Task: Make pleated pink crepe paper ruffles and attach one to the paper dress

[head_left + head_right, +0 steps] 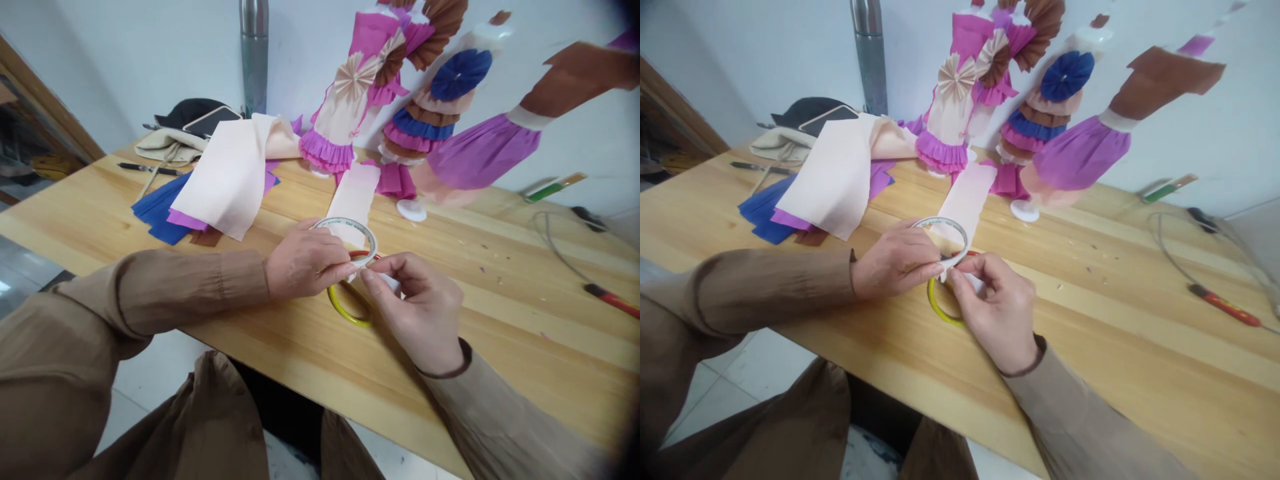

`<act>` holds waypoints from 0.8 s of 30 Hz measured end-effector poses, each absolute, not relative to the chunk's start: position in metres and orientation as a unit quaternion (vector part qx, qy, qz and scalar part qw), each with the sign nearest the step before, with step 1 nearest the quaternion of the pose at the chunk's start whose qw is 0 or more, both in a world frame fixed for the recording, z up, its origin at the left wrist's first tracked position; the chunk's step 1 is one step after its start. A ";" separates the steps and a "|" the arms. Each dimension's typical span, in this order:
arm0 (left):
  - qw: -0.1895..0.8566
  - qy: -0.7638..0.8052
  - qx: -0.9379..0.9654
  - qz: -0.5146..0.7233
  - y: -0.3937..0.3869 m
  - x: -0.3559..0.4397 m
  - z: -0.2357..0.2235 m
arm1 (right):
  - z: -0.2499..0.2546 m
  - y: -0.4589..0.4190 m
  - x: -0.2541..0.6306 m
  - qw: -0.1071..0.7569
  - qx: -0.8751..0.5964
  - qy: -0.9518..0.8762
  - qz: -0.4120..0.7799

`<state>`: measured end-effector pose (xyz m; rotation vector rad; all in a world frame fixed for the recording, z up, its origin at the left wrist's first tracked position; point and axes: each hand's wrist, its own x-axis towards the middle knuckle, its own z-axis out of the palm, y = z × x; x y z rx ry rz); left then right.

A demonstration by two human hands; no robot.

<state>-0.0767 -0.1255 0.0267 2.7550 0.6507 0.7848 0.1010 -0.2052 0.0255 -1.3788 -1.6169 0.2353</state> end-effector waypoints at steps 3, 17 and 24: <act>0.108 0.212 0.933 0.270 -0.125 -0.077 0.026 | 0.023 -0.204 0.103 0.482 -0.563 -0.663 0.111; 0.132 0.095 0.963 0.216 -0.108 -0.079 0.032 | 0.027 -0.195 0.107 0.507 -0.563 -0.584 0.291; 0.232 0.059 0.956 0.168 -0.095 -0.078 0.031 | 0.030 -0.194 0.114 0.422 -0.539 -0.602 0.412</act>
